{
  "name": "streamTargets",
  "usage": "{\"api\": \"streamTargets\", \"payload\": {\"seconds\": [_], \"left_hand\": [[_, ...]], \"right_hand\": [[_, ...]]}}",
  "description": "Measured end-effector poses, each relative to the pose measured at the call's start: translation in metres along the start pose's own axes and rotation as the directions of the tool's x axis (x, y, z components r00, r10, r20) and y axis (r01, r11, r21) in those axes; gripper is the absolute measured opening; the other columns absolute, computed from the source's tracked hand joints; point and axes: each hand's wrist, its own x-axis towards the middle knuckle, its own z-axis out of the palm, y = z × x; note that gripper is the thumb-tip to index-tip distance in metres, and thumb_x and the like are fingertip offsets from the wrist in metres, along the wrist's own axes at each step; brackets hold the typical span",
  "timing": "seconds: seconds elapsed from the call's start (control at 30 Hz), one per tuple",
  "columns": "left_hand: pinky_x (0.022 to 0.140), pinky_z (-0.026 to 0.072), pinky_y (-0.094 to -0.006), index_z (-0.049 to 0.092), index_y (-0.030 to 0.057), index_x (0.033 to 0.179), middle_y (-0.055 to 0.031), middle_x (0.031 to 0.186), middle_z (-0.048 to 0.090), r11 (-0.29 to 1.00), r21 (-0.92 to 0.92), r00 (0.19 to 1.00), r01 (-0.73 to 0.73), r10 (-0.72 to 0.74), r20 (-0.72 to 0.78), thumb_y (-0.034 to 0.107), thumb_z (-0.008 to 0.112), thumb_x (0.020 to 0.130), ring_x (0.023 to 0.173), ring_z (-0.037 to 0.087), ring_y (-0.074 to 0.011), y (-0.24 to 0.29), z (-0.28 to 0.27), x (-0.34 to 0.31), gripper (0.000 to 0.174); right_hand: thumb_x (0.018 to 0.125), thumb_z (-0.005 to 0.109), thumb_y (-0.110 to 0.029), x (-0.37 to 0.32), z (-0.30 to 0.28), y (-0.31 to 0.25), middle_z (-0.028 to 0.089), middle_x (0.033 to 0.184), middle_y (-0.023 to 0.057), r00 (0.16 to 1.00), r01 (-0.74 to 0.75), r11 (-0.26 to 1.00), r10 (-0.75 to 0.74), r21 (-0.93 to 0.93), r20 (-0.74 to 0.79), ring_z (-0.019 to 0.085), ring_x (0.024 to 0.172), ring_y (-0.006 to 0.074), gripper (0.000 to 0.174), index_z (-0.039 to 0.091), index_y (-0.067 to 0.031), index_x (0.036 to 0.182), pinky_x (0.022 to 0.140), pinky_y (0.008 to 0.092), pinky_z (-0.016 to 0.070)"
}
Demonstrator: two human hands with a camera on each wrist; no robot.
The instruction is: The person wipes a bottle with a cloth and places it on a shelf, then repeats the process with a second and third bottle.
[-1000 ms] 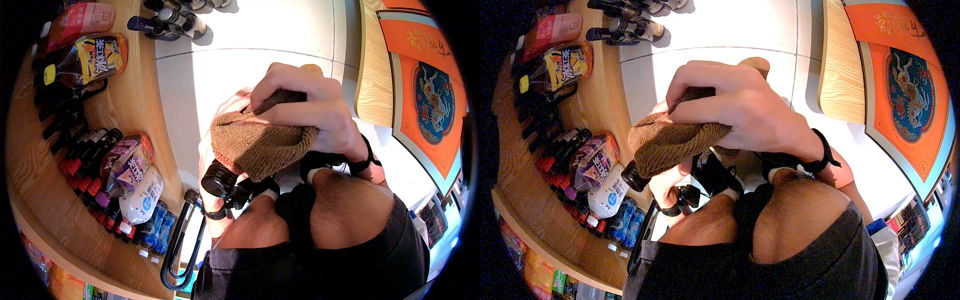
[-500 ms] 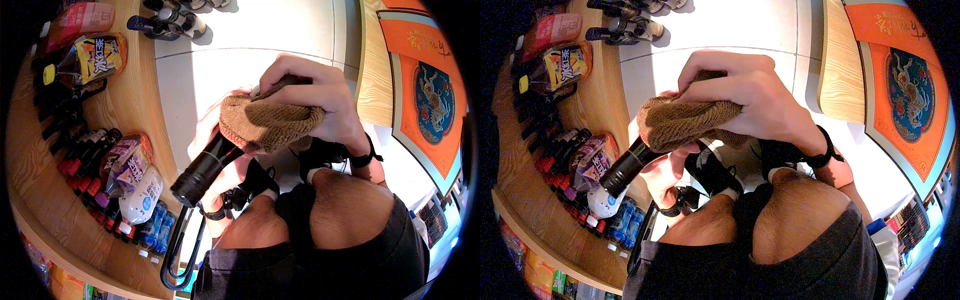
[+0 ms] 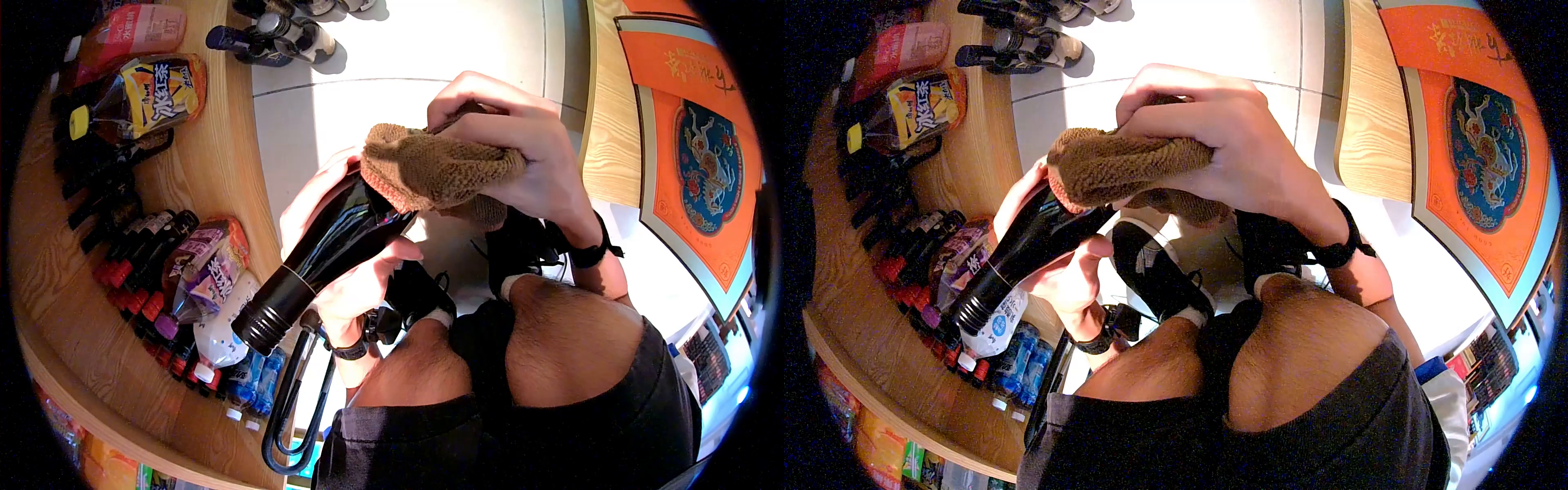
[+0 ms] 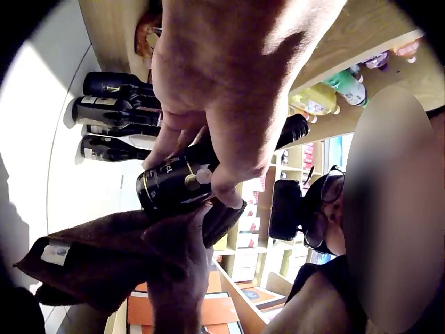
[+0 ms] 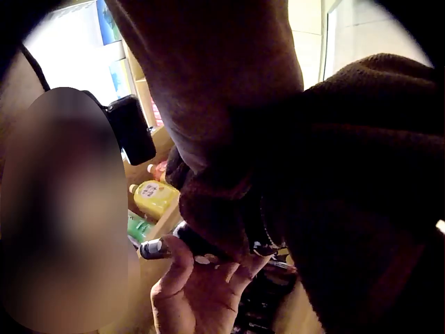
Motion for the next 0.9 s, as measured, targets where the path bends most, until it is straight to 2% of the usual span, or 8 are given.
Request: {"api": "streamTargets", "payload": {"seconds": [0.1, 0.27, 0.33, 0.47, 0.53, 0.67, 0.73, 0.9], "left_hand": [[0.097, 0.0471, -0.0444, 0.043, -0.008, 0.127, -0.0276, 0.122, 0.054, 0.999, 0.029, 0.999, -0.046, 0.045, 0.015, 0.021, 0.092, 0.058, 0.114, 0.057, -0.0349, -0.002, -0.001, 0.001, 0.089], [0.098, 0.0466, -0.0442, 0.044, -0.0095, 0.126, -0.026, 0.12, 0.057, 0.996, -0.092, 0.985, 0.011, -0.027, -0.17, 0.029, 0.092, 0.056, 0.114, 0.057, -0.0341, -0.004, 0.004, -0.003, 0.092], [0.098, 0.0466, -0.045, 0.044, -0.0095, 0.125, -0.0262, 0.119, 0.057, 0.996, -0.088, 0.984, 0.015, -0.03, -0.175, 0.03, 0.091, 0.057, 0.113, 0.057, -0.0345, -0.003, 0.003, -0.002, 0.092], [0.098, 0.0466, -0.0477, 0.044, -0.0087, 0.125, -0.0271, 0.117, 0.058, 0.994, -0.1, 0.979, 0.032, -0.051, -0.195, 0.033, 0.09, 0.06, 0.113, 0.058, -0.0354, -0.002, 0.004, 0.001, 0.09], [0.098, 0.0466, -0.0475, 0.044, -0.0085, 0.125, -0.0268, 0.118, 0.058, 0.993, -0.117, 0.981, 0.035, -0.057, -0.188, 0.032, 0.09, 0.06, 0.113, 0.058, -0.0353, -0.002, 0.005, 0.002, 0.089], [0.098, 0.0463, -0.0473, 0.044, -0.0081, 0.126, -0.0265, 0.118, 0.058, 0.992, -0.124, 0.987, 0.02, -0.039, -0.156, 0.029, 0.09, 0.06, 0.113, 0.057, -0.0357, -0.004, 0.002, 0.0, 0.089], [0.099, 0.0461, -0.0465, 0.043, -0.0078, 0.125, -0.0259, 0.118, 0.058, 0.991, -0.111, 0.986, 0.073, -0.088, -0.141, 0.025, 0.091, 0.059, 0.113, 0.057, -0.0353, -0.001, 0.002, 0.0, 0.088], [0.099, 0.0466, -0.0455, 0.042, -0.0065, 0.123, -0.0255, 0.119, 0.056, 0.992, -0.114, 0.988, 0.046, -0.062, -0.141, 0.022, 0.091, 0.059, 0.114, 0.057, -0.0338, -0.005, 0.003, -0.003, 0.086]], "right_hand": [[0.059, 0.079, -0.007, 0.0, 0.0, 0.0, 0.061, 0.09, 0.0059, 0.999, -0.039, 0.999, 0.039, 0.023, 0.001, 0.06, 0.08, 0.0156, 0.025, 0.064, 0.0018, 0.078, 0.069, 0.0251, 0.0476], [0.059, 0.083, -0.013, 0.001, -0.001, 0.001, 0.061, 0.092, 0.0055, 0.998, -0.059, 0.998, 0.059, 0.023, 0.0, 0.06, 0.085, 0.0158, 0.036, 0.065, 0.0015, 0.086, 0.075, 0.0262, 0.0478], [0.061, 0.085, -0.018, -0.001, 0.0, 0.002, 0.061, 0.095, 0.0051, 0.993, -0.121, 0.991, 0.119, 0.059, 0.025, 0.06, 0.088, 0.0154, 0.047, 0.064, 0.0017, 0.098, 0.078, 0.0275, 0.048], [0.066, 0.085, -0.02, -0.007, 0.005, 0.002, 0.062, 0.099, 0.0056, 0.958, -0.275, 0.958, 0.266, 0.081, 0.105, 0.059, 0.091, 0.0131, 0.053, 0.06, 0.0025, 0.107, 0.079, 0.0284, 0.0484], [0.076, 0.078, -0.034, -0.01, 0.011, 0.001, 0.067, 0.088, 0.0085, 0.932, -0.362, 0.894, 0.351, 0.264, 0.089, 0.064, 0.081, 0.0154, 0.048, 0.062, -0.0027, 0.11, 0.074, 0.0305, 0.0502], [0.084, 0.071, -0.037, -0.008, 0.016, 0.003, 0.067, 0.089, 0.0086, 0.924, -0.382, 0.841, 0.347, 0.384, 0.16, 0.062, 0.082, 0.0124, 0.047, 0.06, -0.0008, 0.112, 0.074, 0.0303, 0.0505], [0.092, 0.062, -0.034, -0.008, 0.016, 0.004, 0.063, 0.107, 0.0085, 0.85, -0.523, 0.752, 0.421, 0.401, 0.318, 0.057, 0.097, 0.0133, 0.045, 0.056, 0.0031, 0.117, 0.085, 0.0295, 0.0477], [0.095, 0.056, -0.036, -0.006, 0.025, 0.002, 0.063, 0.107, 0.0078, 0.851, -0.525, 0.673, 0.429, 0.521, 0.305, 0.057, 0.098, 0.0126, 0.046, 0.055, 0.0036, 0.119, 0.085, 0.0289, 0.0475]]}}
